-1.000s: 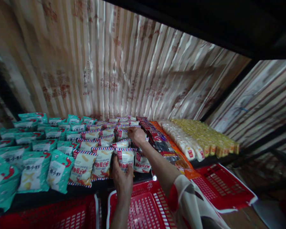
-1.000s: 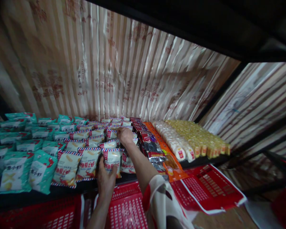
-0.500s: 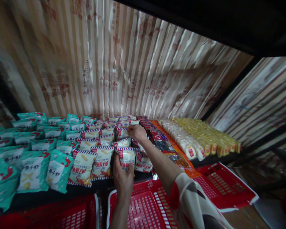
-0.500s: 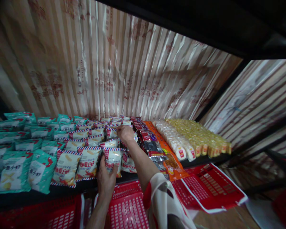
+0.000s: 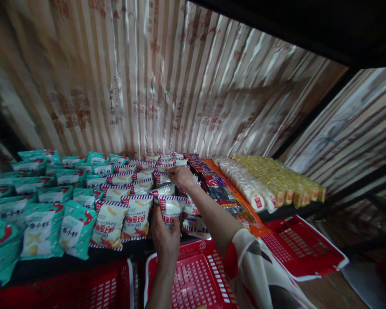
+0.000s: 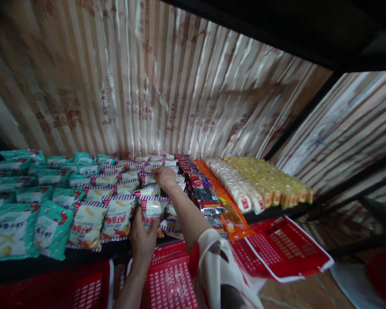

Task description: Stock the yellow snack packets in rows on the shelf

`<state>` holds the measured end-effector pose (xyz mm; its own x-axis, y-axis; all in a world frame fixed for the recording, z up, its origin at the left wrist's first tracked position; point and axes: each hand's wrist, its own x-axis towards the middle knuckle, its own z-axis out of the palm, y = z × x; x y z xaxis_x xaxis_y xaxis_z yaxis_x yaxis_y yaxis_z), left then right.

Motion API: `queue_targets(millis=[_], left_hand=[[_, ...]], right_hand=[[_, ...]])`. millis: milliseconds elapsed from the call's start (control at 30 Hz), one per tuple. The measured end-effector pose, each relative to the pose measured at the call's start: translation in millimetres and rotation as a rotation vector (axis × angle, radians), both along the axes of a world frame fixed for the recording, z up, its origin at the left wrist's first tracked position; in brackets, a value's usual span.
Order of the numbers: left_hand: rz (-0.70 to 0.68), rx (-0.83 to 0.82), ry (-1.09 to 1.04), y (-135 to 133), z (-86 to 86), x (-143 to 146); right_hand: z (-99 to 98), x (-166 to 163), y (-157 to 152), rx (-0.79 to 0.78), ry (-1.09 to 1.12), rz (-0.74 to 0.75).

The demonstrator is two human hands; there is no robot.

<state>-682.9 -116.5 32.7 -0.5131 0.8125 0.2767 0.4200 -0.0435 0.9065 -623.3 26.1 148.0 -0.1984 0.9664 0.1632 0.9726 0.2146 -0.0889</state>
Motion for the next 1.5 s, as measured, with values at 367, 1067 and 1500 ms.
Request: queue_targets(millis=[367, 1067, 1500], left_hand=[[-0.031, -0.048, -0.028, -2.7, 8.7, -0.8], [0.000, 0.037, 0.101, -1.4, 0.7, -0.7], [0.052, -0.007, 0.091, -7.3, 16.6, 1.4]], right_hand=[[6.0, -1.3, -3.8, 0.096, 0.011, -0.001], [-8.4, -0.2, 0.8, -0.048, 0.032, 0.169], [-9.0, 27.9, -15.8, 0.397, 0.480, 0.205]])
